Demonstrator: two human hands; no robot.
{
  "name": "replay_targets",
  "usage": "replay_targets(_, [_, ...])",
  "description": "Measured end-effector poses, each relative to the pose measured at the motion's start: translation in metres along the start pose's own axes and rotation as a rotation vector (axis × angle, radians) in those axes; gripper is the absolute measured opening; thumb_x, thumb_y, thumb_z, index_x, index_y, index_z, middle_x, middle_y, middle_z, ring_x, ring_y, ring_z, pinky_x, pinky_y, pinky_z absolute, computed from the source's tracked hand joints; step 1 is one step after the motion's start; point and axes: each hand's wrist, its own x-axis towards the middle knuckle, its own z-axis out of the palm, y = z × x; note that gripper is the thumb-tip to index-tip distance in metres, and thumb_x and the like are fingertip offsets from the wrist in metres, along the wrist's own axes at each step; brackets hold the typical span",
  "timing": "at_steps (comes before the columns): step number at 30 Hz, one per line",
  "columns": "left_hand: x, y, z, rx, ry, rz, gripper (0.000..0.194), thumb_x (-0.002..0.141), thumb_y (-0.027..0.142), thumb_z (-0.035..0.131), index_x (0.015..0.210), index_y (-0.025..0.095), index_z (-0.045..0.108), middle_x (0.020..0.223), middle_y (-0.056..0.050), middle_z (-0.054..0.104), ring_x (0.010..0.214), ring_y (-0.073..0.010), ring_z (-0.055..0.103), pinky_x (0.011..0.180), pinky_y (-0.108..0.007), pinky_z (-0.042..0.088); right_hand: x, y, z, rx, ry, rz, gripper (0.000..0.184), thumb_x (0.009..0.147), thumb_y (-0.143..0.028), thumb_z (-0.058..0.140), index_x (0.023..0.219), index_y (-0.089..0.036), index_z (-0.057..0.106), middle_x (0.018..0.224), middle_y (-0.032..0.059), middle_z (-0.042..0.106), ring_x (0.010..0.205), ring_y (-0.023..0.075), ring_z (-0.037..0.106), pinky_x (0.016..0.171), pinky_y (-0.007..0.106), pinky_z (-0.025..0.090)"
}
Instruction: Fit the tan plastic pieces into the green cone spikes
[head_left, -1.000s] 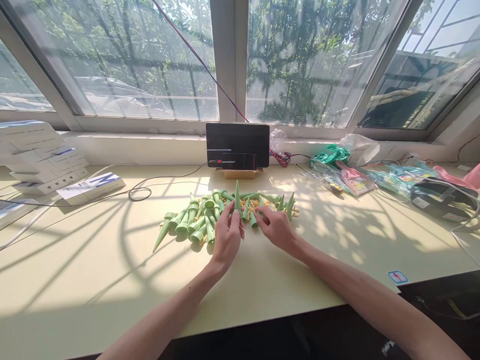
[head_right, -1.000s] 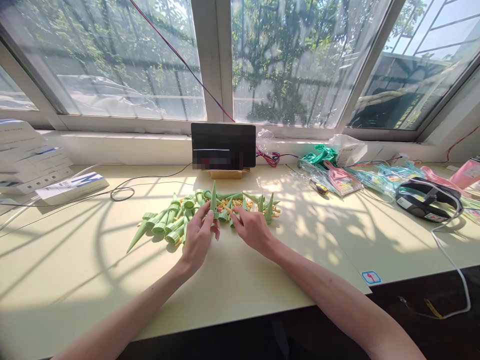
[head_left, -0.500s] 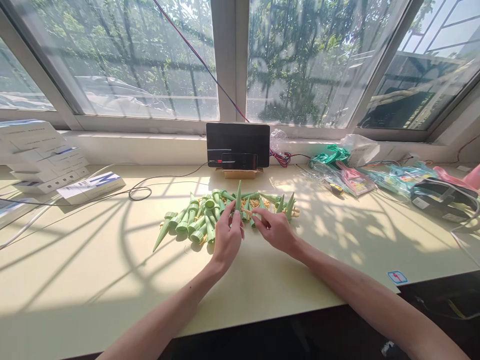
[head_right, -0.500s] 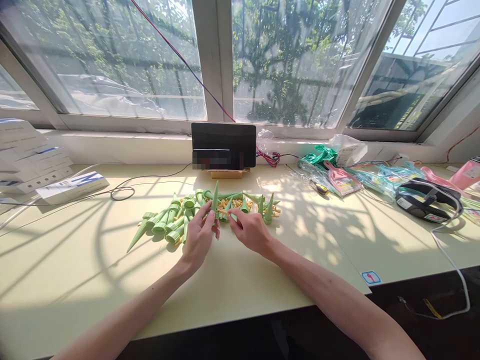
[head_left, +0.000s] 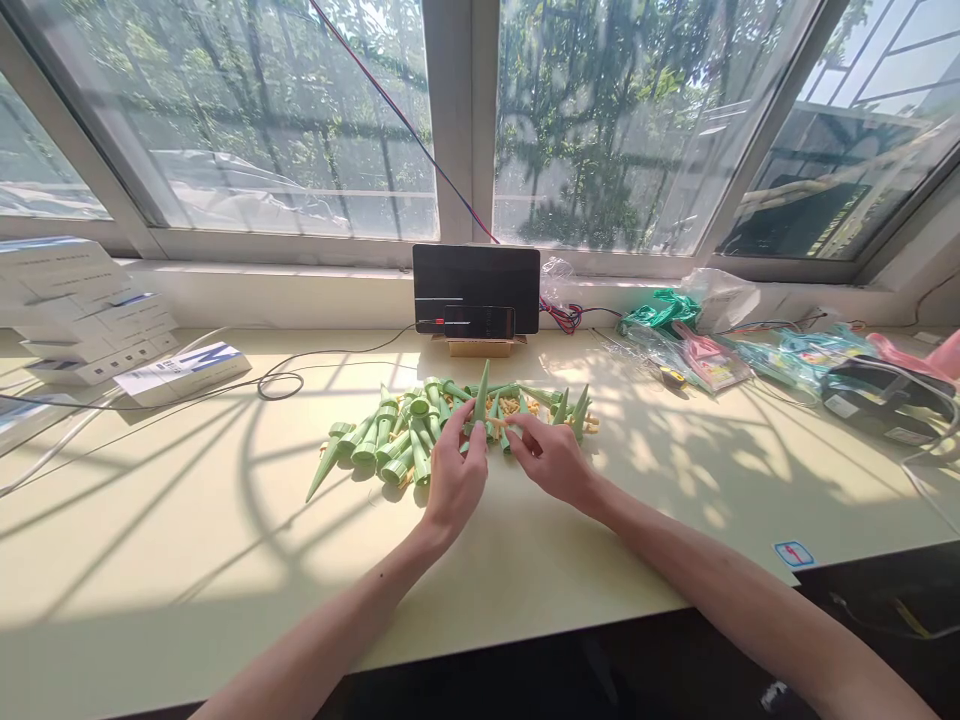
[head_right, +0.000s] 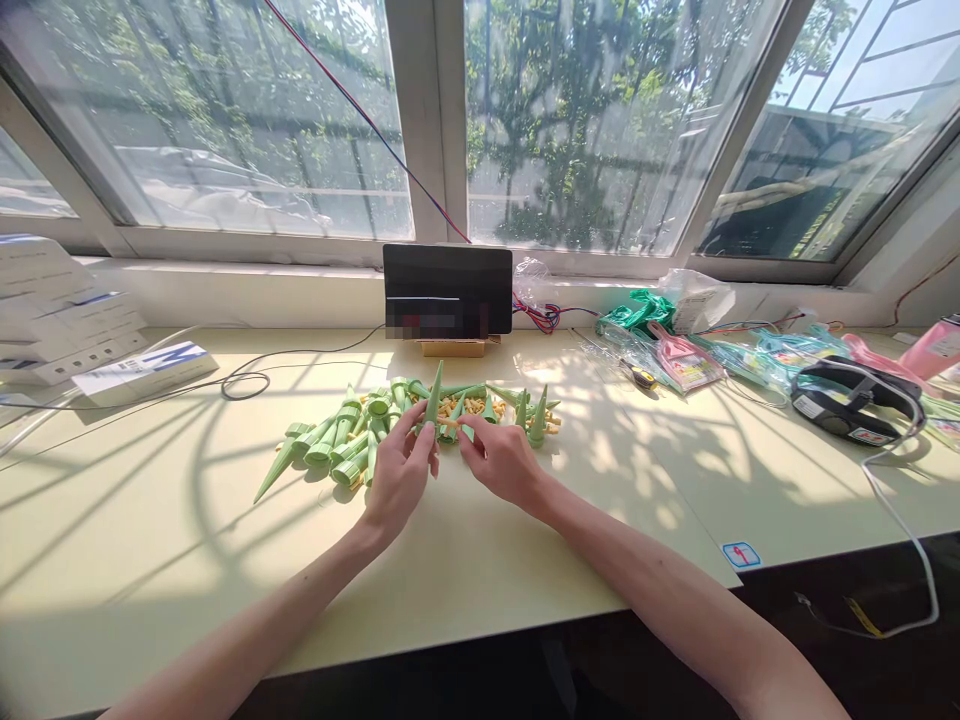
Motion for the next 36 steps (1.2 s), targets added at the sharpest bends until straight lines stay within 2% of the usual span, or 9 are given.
replay_targets(5, [-0.0002, -0.0007, 0.0003, 0.012, -0.01, 0.001, 0.041, 0.09, 0.034, 0.06, 0.129, 0.022, 0.064, 0.073, -0.003, 0.064, 0.059, -0.0147, 0.056, 0.052, -0.025, 0.045, 0.0014, -0.0014, 0.0001, 0.027, 0.072, -0.031, 0.02, 0.098, -0.028, 0.049, 0.104, -0.018, 0.065, 0.064, -0.0012, 0.064, 0.048, 0.0104, 0.051, 0.054, 0.022, 0.044])
replay_targets(10, [-0.0007, 0.0009, 0.001, 0.0, -0.02, 0.017, 0.04, 0.089, 0.035, 0.061, 0.127, 0.023, 0.065, 0.08, -0.004, 0.067, 0.063, -0.0156, 0.059, 0.053, -0.026, 0.048, 0.0024, -0.0023, -0.0008, 0.032, 0.085, -0.011, 0.017, 0.096, -0.027, 0.05, 0.102, -0.019, 0.064, 0.078, 0.0023, 0.069, 0.052, 0.0103, 0.055, 0.055, 0.022, 0.047])
replay_targets(14, [-0.0009, 0.0012, 0.0011, 0.02, -0.041, 0.005, 0.042, 0.09, 0.036, 0.06, 0.129, 0.023, 0.063, 0.098, -0.008, 0.07, 0.065, -0.0144, 0.06, 0.053, -0.025, 0.049, 0.0027, -0.0034, -0.002, 0.059, 0.098, -0.039, 0.014, 0.097, -0.025, 0.05, 0.1, -0.019, 0.062, 0.085, 0.0042, 0.07, 0.053, 0.0098, 0.057, 0.055, 0.022, 0.048])
replay_targets(19, [-0.0018, 0.0025, 0.0012, 0.061, -0.059, -0.01, 0.043, 0.091, 0.037, 0.058, 0.132, 0.022, 0.06, 0.118, -0.011, 0.066, 0.069, -0.013, 0.061, 0.054, -0.025, 0.049, 0.0031, -0.0039, -0.0028, 0.063, 0.09, -0.031, 0.012, 0.096, -0.023, 0.05, 0.1, -0.02, 0.061, 0.088, 0.0048, 0.071, 0.056, 0.0105, 0.059, 0.055, 0.022, 0.049])
replay_targets(24, [-0.002, 0.0022, 0.0012, 0.063, -0.058, 0.021, 0.042, 0.091, 0.037, 0.058, 0.13, 0.022, 0.061, 0.119, -0.01, 0.064, 0.072, -0.0134, 0.061, 0.053, -0.023, 0.048, 0.0029, -0.0036, -0.0033, 0.047, 0.089, -0.056, 0.011, 0.097, -0.022, 0.05, 0.1, -0.02, 0.061, 0.088, 0.0042, 0.07, 0.057, 0.0104, 0.06, 0.055, 0.022, 0.05])
replay_targets(30, [-0.0021, 0.002, 0.0016, 0.075, -0.06, 0.067, 0.04, 0.091, 0.035, 0.058, 0.129, 0.024, 0.062, 0.117, -0.01, 0.065, 0.075, -0.0145, 0.061, 0.053, -0.023, 0.048, 0.0023, -0.003, -0.0036, 0.081, 0.093, -0.02, 0.011, 0.095, -0.024, 0.052, 0.097, -0.02, 0.062, 0.087, 0.0044, 0.071, 0.058, 0.0111, 0.061, 0.054, 0.023, 0.05])
replay_targets(36, [-0.0022, 0.0031, 0.0022, 0.069, -0.07, 0.015, 0.045, 0.091, 0.038, 0.058, 0.132, 0.02, 0.06, 0.118, -0.011, 0.065, 0.074, -0.0146, 0.062, 0.052, -0.024, 0.049, 0.0032, -0.0065, -0.0056, 0.145, 0.129, -0.003, 0.009, 0.094, -0.023, 0.053, 0.095, -0.019, 0.062, 0.086, 0.0042, 0.071, 0.057, 0.0102, 0.059, 0.054, 0.022, 0.05])
